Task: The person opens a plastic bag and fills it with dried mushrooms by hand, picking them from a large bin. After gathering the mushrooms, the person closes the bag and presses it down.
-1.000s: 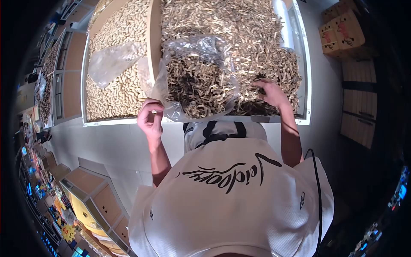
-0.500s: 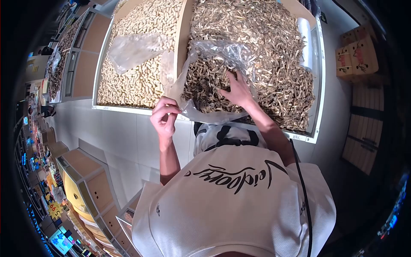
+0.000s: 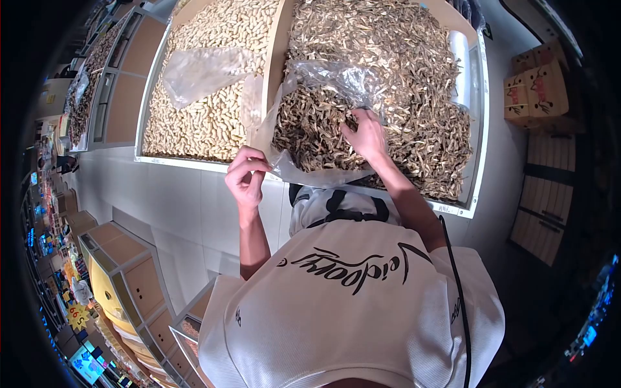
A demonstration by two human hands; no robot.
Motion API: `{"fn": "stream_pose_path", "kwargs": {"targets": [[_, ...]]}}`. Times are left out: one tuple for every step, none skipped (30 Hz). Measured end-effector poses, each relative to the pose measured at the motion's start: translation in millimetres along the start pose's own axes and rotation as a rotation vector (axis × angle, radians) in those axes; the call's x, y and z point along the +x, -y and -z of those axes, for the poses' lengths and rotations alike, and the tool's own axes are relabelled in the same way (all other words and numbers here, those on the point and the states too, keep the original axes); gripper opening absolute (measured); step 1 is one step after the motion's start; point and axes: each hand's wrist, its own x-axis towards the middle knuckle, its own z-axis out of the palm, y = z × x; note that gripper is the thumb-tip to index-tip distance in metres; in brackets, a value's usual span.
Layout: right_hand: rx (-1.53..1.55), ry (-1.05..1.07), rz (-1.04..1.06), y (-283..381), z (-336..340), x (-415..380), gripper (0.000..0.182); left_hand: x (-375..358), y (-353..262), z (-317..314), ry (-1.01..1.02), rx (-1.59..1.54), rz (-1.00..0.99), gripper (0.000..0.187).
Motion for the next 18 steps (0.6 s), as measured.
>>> {"fn": "stream_pose_path", "kwargs": {"targets": [[0.010, -0.037, -0.015, -8.3, -1.8, 1.9, 0.046, -0.2, -0.2, 0.0, 0.000, 0.000, -0.004, 0.021], [0.020, -0.074, -0.030, -20.9, -6.6, 5.2, 0.046, -0.2, -0.4, -0.3, -0.001, -0.001, -0.008, 0.021], [0.029, -0.111, -0.045, -30.1, -7.1, 9.8, 0.046, -0.3, -0.8, -0.6, -0.001, -0.001, -0.011, 0.021], [0.013, -0.105, -0.115, -40.0, -6.4, 17.6, 0.047, -0.4, -1.0, -1.1, -0.003, -0.004, -0.007, 0.021], [-0.014, -0.129, -0.110, -43.6, -2.9, 24.1, 0.047, -0.7, -1.3, -1.6, -0.003, -0.006, -0.003, 0.021], [-0.040, -0.153, -0.106, -47.3, 0.4, 29.6, 0.048, -1.6, -1.9, -2.1, -0.003, -0.008, 0.001, 0.021], [-0.067, -0.179, -0.105, -50.4, 3.2, 34.3, 0.049, -1.8, -2.1, -2.6, 0.005, -0.004, 0.005, 0.020], [-0.152, -0.176, -0.069, -55.1, 3.2, 38.3, 0.045, -1.5, -1.9, -3.0, 0.013, 0.000, 0.006, 0.020], [-0.142, -0.100, -0.081, -61.0, 2.9, 45.6, 0.042, -0.9, -1.6, -3.4, 0.021, 0.004, 0.007, 0.020], [-0.132, -0.023, -0.091, -66.5, 3.1, 54.4, 0.038, -0.4, -1.6, -3.6, 0.025, -0.002, -0.006, 0.020], [-0.123, 0.055, -0.100, -69.1, 3.9, 63.6, 0.035, 0.4, -1.4, -4.2, 0.027, -0.008, -0.020, 0.020], [-0.121, 0.078, -0.086, -70.0, 3.2, 73.4, 0.023, 2.0, -0.9, -4.6, 0.027, -0.013, -0.034, 0.019], [0.057, 0.135, -0.133, -70.9, 1.8, 81.5, 0.021, 2.6, -0.3, -4.0, 0.024, -0.006, -0.030, 0.019], [0.234, 0.195, -0.180, -59.4, 8.3, 88.4, 0.018, 2.0, 0.0, -3.0, 0.020, 0.001, -0.024, 0.019], [0.411, 0.258, -0.228, -43.7, 17.6, 93.4, 0.016, 0.5, -0.3, -2.2, 0.016, 0.009, -0.014, 0.019], [0.576, 0.277, -0.269, -17.3, 34.7, 97.0, 0.012, 0.3, -1.1, -2.2, 0.017, 0.010, -0.007, 0.020], [0.690, 0.293, -0.249, -14.3, 32.4, 108.9, 0.014, 1.3, -2.3, -3.0, 0.018, 0.012, -0.002, 0.021], [0.805, 0.309, -0.229, -11.8, 28.8, 130.3, 0.017, 2.3, -3.6, -3.5, 0.019, 0.016, 0.003, 0.022]]}}
